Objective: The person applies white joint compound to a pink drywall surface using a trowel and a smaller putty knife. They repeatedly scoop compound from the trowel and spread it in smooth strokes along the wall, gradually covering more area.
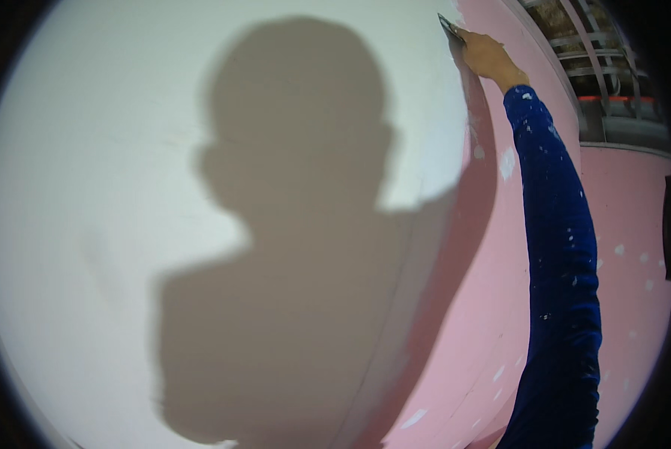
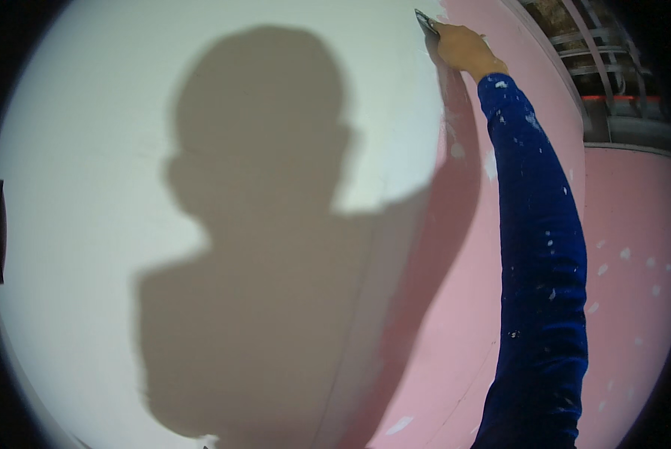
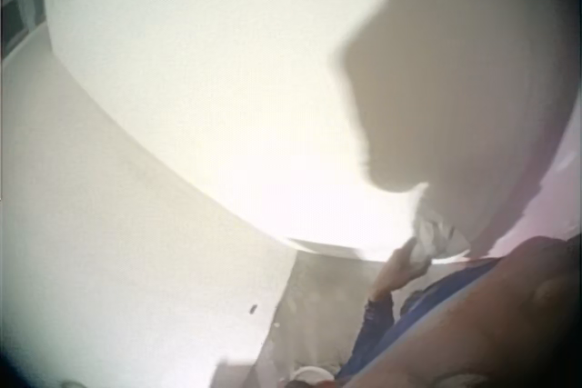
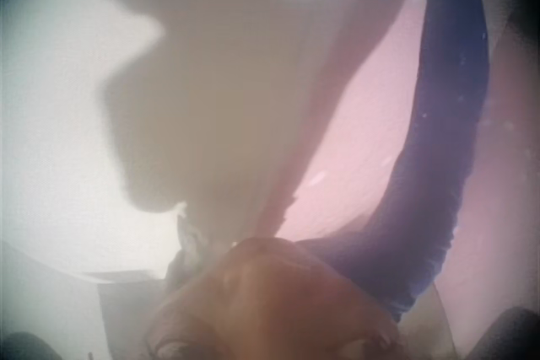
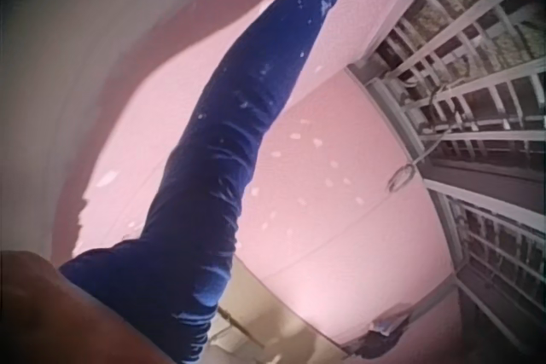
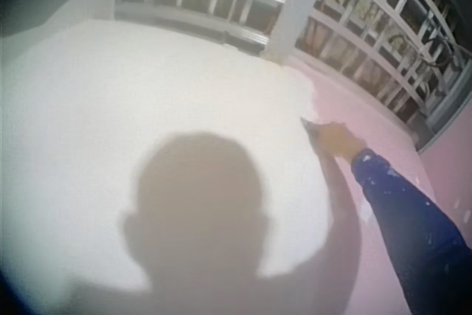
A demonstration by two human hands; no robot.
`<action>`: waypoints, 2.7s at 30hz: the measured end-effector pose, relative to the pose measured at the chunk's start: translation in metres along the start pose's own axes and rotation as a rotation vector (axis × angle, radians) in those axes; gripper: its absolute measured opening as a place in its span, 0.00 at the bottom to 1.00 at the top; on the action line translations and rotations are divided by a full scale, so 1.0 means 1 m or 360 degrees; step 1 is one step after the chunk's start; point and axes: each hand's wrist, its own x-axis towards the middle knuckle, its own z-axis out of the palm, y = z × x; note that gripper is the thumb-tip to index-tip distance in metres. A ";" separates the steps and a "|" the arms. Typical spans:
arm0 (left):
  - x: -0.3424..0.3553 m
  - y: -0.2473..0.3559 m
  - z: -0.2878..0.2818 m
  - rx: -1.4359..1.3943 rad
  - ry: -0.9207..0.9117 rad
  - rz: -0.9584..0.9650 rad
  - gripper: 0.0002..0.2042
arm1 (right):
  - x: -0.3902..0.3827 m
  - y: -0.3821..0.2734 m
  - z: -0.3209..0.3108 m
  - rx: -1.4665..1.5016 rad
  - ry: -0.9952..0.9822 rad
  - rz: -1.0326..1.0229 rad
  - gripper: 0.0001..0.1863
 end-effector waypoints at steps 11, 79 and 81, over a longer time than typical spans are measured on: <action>-0.064 -0.007 -0.004 -0.0107 -0.0002 0.0170 0.28 | -0.038 0.017 -0.052 0.0440 0.0259 0.0153 0.26; 0.013 0.011 -0.020 0.0548 -0.0497 0.0470 0.35 | -0.242 -0.069 -0.057 0.0615 0.0096 -0.0052 0.37; 0.013 0.041 -0.026 0.0550 -0.0481 0.0513 0.34 | -0.269 -0.074 -0.088 0.0898 0.0043 -0.0124 0.36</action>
